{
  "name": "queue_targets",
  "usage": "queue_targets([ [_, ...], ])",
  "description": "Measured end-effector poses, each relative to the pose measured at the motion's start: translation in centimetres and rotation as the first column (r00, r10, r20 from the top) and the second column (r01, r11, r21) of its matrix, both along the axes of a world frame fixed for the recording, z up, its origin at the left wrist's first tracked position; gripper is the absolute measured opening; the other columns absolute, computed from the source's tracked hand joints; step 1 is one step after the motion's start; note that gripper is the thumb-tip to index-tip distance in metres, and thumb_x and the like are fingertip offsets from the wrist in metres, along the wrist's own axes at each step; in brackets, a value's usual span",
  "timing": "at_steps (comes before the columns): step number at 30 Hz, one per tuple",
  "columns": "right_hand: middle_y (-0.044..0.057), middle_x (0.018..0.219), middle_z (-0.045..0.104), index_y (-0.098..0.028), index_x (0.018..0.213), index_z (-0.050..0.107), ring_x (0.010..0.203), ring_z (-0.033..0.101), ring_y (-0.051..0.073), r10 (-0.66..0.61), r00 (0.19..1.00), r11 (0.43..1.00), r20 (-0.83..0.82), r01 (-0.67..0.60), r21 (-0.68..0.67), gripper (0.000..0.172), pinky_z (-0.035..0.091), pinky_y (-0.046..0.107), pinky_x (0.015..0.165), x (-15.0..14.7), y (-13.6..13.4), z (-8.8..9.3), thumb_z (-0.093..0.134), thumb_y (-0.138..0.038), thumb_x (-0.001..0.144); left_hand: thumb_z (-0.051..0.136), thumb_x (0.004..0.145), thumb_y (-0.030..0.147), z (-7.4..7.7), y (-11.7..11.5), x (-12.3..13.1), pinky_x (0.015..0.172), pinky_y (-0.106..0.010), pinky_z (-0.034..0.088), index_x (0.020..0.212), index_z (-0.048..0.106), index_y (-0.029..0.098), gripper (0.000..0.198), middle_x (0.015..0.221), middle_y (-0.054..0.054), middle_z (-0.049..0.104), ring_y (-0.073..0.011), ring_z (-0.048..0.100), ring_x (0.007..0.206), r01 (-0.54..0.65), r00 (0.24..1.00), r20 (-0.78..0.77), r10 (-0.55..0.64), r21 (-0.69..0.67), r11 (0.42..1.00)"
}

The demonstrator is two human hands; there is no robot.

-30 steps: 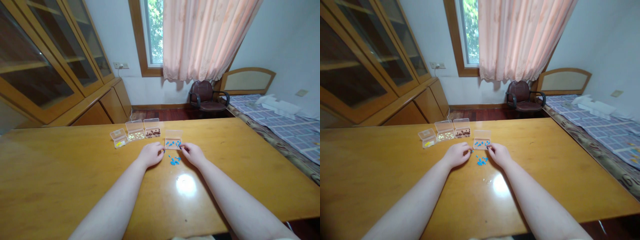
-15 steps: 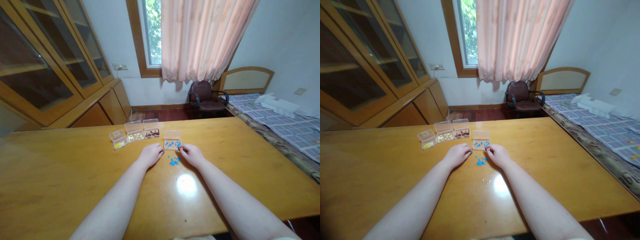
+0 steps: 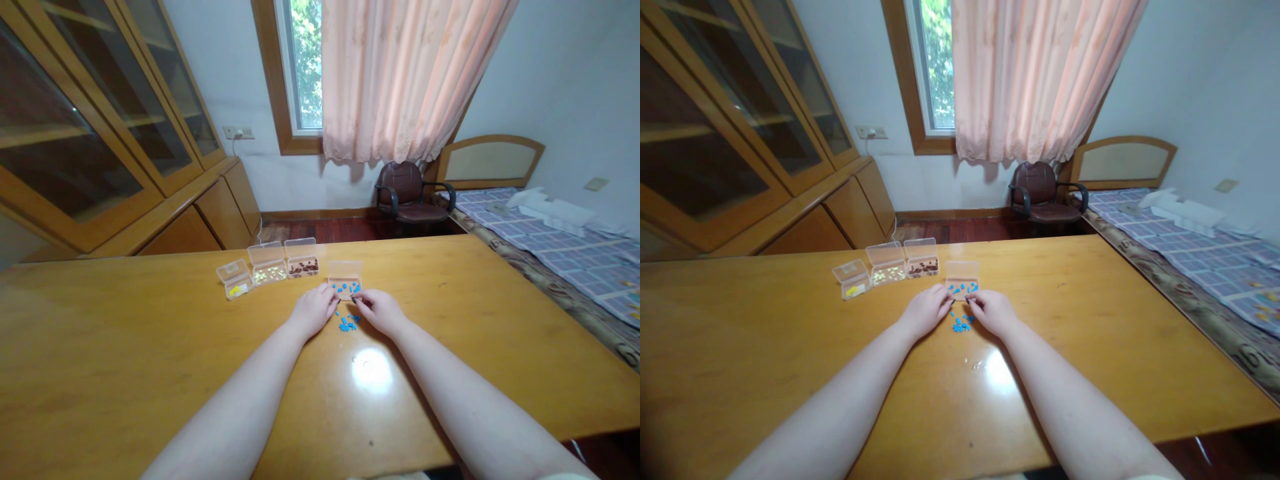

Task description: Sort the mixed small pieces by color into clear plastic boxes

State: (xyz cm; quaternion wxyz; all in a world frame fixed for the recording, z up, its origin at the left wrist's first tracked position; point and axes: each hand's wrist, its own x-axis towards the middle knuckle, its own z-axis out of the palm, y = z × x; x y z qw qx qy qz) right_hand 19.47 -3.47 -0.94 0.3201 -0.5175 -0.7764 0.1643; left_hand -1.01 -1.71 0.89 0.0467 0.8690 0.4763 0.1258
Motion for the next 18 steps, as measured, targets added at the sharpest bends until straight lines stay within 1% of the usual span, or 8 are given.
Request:
queue_targets([
  [3,0.005,0.082,0.071,-0.02,0.096,0.07,0.07,0.062,0.015,0.02,0.999,1.0,0.035,-0.02,-0.016,0.023,0.045,0.024,0.067,-0.4,-0.1,0.2,0.051,-0.026,0.086,0.045,0.091,0.028,-0.2,0.2,0.4,0.075,-0.027,0.046,0.093,0.061,0.019,0.018,0.094,-0.005,0.062,-0.0169,0.06,0.086,-0.07,0.992,0.103,0.068,0.019,0.997],
  [6,0.003,0.08,0.071,-0.021,0.091,0.07,0.069,0.062,0.014,0.073,0.993,0.995,0.09,-0.067,-0.07,0.021,0.043,0.023,0.065,-0.6,-0.2,0.5,0.05,-0.027,0.087,0.049,0.089,0.026,-0.5,0.6,0.2,0.076,-0.027,0.046,0.093,0.062,0.019,0.015,0.094,-0.005,0.063,-0.0171,0.06,0.086,-0.126,0.976,0.181,0.118,0.029,0.992],
  [10,0.002,0.082,0.071,-0.023,0.09,0.07,0.072,0.063,0.014,0.147,0.979,0.984,0.143,-0.13,-0.12,0.018,0.043,0.022,0.067,-1.0,-0.5,1.1,0.053,-0.025,0.086,0.05,0.088,0.026,-1.1,1.0,0.0,0.077,-0.026,0.045,0.094,0.063,0.019,0.016,0.095,-0.004,0.064,-0.0166,0.06,0.087,-0.161,0.966,0.209,0.154,0.015,0.987],
  [13,0.002,0.086,0.071,-0.023,0.092,0.069,0.078,0.064,0.015,0.161,0.965,0.985,0.206,-0.144,-0.093,0.017,0.044,0.023,0.071,-1.6,-0.8,1.3,0.053,-0.025,0.086,0.048,0.09,0.029,-1.3,1.2,0.1,0.076,-0.026,0.045,0.092,0.065,0.021,0.018,0.094,-0.004,0.064,-0.0161,0.06,0.086,-0.146,0.974,0.173,0.143,0.005,0.989],
  [15,0.004,0.091,0.071,-0.023,0.092,0.069,0.084,0.063,0.016,0.169,0.951,0.986,0.26,-0.163,-0.045,0.017,0.044,0.024,0.074,-2.1,-1.0,1.4,0.052,-0.026,0.087,0.048,0.09,0.03,-1.4,1.1,0.2,0.075,-0.025,0.045,0.093,0.066,0.022,0.02,0.094,-0.004,0.064,-0.016,0.06,0.086,-0.137,0.979,0.151,0.136,-0.009,0.991],
  [18,0.006,0.095,0.069,-0.022,0.09,0.068,0.086,0.062,0.017,0.157,0.927,0.983,0.342,-0.18,0.036,0.018,0.044,0.026,0.075,-2.8,-1.2,1.3,0.051,-0.03,0.089,0.046,0.091,0.029,-1.2,1.0,0.1,0.078,-0.025,0.046,0.101,0.065,0.022,0.023,0.098,-0.004,0.064,-0.0159,0.06,0.089,-0.105,0.978,0.179,0.108,-0.028,0.994],
])
